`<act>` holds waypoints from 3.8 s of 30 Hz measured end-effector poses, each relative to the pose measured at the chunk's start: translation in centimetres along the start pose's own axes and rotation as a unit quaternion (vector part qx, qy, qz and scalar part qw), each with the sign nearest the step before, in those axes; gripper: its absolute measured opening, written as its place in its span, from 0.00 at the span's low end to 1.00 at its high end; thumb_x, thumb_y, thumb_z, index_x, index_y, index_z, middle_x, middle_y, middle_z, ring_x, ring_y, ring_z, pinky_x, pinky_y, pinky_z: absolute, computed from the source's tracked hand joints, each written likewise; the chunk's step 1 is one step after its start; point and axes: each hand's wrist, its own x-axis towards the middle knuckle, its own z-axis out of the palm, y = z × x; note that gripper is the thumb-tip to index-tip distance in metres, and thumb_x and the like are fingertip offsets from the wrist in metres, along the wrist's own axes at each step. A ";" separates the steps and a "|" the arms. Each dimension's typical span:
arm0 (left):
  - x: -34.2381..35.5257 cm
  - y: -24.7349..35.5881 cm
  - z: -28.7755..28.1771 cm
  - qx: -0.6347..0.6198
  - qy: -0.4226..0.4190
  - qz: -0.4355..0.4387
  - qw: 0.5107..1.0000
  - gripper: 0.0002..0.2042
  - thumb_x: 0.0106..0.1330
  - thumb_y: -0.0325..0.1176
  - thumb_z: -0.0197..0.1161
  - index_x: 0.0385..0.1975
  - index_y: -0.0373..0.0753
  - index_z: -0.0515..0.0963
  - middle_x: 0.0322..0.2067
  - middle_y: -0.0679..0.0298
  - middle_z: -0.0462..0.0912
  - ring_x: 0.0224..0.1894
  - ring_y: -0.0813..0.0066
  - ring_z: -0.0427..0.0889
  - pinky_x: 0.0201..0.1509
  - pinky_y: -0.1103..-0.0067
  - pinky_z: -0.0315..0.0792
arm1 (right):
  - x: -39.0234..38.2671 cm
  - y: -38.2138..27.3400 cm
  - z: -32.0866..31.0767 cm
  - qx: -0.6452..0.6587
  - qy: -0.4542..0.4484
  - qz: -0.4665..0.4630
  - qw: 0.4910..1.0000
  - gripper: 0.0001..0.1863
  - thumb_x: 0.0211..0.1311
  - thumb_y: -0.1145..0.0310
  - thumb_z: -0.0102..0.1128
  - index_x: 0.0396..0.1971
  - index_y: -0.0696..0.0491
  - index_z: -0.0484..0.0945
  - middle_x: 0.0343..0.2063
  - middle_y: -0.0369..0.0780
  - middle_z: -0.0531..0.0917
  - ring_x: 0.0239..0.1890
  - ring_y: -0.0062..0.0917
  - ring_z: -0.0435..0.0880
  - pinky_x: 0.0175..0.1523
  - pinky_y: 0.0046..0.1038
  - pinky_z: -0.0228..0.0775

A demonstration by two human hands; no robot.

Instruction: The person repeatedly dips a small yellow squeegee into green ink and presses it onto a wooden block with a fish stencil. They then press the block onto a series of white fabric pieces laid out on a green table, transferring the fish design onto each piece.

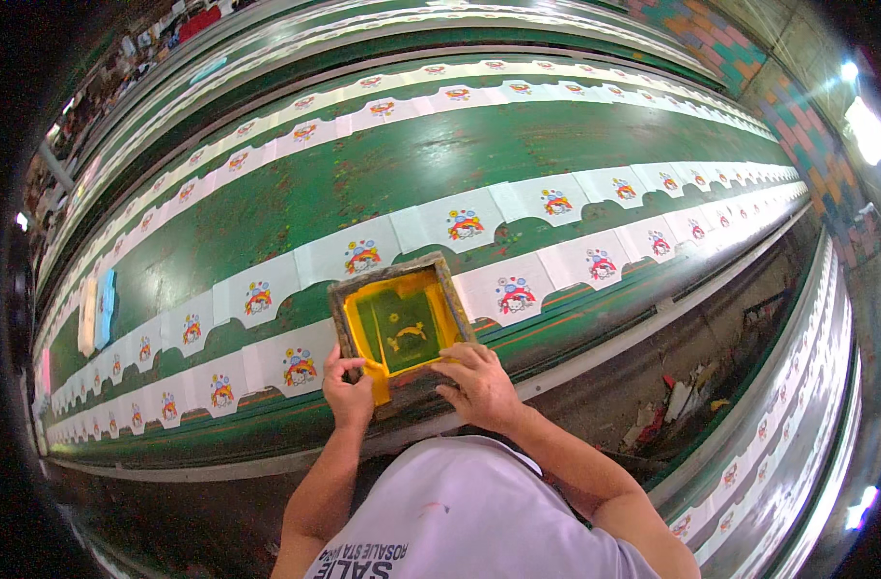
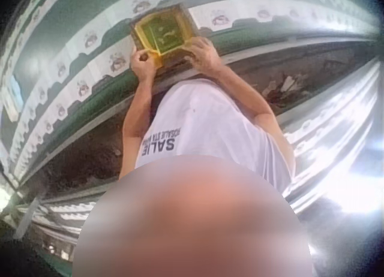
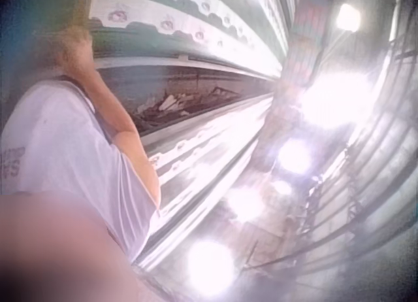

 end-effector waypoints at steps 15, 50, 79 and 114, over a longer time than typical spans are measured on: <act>-3.2 7.4 15.5 -0.026 0.008 0.038 0.999 0.10 0.58 0.16 0.72 0.35 0.39 0.84 0.79 0.39 0.75 0.82 0.44 0.73 0.87 0.56 0.62 | -8.3 15.5 -9.3 0.154 0.148 0.170 0.962 0.22 0.66 0.78 0.80 0.60 0.56 0.89 0.63 0.49 0.89 0.68 0.45 0.86 0.76 0.44 0.76; -4.3 7.9 20.9 -0.058 0.003 -0.003 0.998 0.07 0.57 0.19 0.74 0.32 0.37 0.85 0.73 0.31 0.80 0.78 0.43 0.80 0.76 0.61 0.75 | -0.8 15.8 -15.2 -0.042 -0.204 -0.054 0.977 0.27 0.63 0.68 0.76 0.63 0.51 0.88 0.58 0.42 0.89 0.62 0.42 0.88 0.70 0.44 0.79; -4.8 9.9 21.2 -0.066 0.004 0.008 0.998 0.04 0.57 0.19 0.71 0.28 0.37 0.84 0.76 0.36 0.77 0.76 0.40 0.78 0.83 0.57 0.64 | 8.5 20.6 -11.7 -0.084 -0.122 -0.064 0.987 0.23 0.60 0.80 0.70 0.57 0.53 0.90 0.55 0.46 0.91 0.60 0.48 0.88 0.70 0.47 0.78; -6.1 16.2 33.6 -0.042 0.020 0.074 0.996 0.09 0.59 0.14 0.71 0.31 0.38 0.83 0.76 0.42 0.77 0.64 0.60 0.85 0.62 0.67 0.81 | -12.9 29.8 -23.5 0.148 0.121 0.156 0.969 0.23 0.66 0.76 0.80 0.61 0.56 0.88 0.65 0.49 0.88 0.70 0.45 0.84 0.75 0.45 0.76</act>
